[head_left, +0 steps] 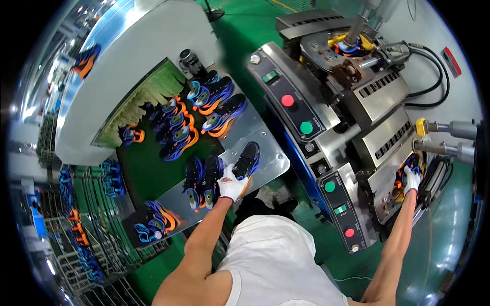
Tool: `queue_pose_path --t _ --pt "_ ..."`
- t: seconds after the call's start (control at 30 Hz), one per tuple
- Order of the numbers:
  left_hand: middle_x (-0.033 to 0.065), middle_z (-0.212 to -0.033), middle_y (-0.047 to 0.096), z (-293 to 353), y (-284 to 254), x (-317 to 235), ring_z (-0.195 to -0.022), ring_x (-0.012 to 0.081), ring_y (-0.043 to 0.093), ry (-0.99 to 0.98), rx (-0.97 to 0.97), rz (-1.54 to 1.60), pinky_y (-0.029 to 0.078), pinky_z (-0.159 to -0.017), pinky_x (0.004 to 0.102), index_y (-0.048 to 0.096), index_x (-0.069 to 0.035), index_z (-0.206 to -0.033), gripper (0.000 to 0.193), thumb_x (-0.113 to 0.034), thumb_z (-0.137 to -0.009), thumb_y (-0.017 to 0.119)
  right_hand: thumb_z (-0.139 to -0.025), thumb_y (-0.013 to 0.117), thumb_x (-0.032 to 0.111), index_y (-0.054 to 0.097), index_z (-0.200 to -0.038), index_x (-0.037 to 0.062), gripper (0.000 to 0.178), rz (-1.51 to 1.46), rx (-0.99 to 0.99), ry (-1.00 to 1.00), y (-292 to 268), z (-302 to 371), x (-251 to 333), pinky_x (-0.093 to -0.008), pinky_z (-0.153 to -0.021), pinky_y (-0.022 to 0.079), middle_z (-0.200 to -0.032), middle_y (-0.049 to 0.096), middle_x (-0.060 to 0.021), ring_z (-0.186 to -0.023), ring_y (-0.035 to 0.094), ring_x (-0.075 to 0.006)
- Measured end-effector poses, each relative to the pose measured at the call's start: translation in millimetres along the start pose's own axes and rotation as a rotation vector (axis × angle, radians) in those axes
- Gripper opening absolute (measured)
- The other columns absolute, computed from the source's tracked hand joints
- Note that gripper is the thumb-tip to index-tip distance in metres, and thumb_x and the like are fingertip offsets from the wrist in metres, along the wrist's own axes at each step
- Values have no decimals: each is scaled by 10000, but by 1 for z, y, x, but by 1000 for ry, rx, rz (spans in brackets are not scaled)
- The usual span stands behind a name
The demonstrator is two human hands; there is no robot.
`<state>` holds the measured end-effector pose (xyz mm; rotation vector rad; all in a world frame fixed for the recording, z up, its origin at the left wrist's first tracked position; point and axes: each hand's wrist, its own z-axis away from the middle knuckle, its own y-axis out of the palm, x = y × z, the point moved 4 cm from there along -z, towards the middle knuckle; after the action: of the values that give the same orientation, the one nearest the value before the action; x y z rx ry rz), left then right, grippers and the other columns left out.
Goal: The person picks up shoes from a conveyor belt, places them into a lasting machine to shape them, and then puts them back onto another conveyor belt.
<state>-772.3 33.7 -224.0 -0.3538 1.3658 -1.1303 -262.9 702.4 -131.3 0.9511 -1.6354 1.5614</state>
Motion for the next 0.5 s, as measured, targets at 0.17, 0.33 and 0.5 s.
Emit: queue_pose_path --t 0.17,0.33,0.5 --pt "225 -1318 631 19 -29 31 -1168 407 653 -60 0 -76 517 -989 485 538 -67 -1378 741 -403 -782 821 -925 772 255 315 -1576 -27 844 173 -90 -451 113 239 173 -408 -1142 416 -1507 510 -215 -1344 540 -296" --pt "222 -1349 617 -1 -24 15 -1206 410 633 24 113 52 497 -1018 490 501 -65 -1424 795 -407 -781 819 -817 807 179 194 -1591 -91 1024 686 342 -495 213 426 189 -506 -1263 182 -1640 230 -325 -1534 251 -436" --pt "202 -1203 676 -22 -15 27 -1092 409 676 252 96 52 541 -925 485 444 -113 -1491 831 -428 -796 773 -732 833 228 176 -1586 -101 1127 813 417 -468 234 431 146 -549 -1268 143 -1631 149 -389 -1532 136 -533"
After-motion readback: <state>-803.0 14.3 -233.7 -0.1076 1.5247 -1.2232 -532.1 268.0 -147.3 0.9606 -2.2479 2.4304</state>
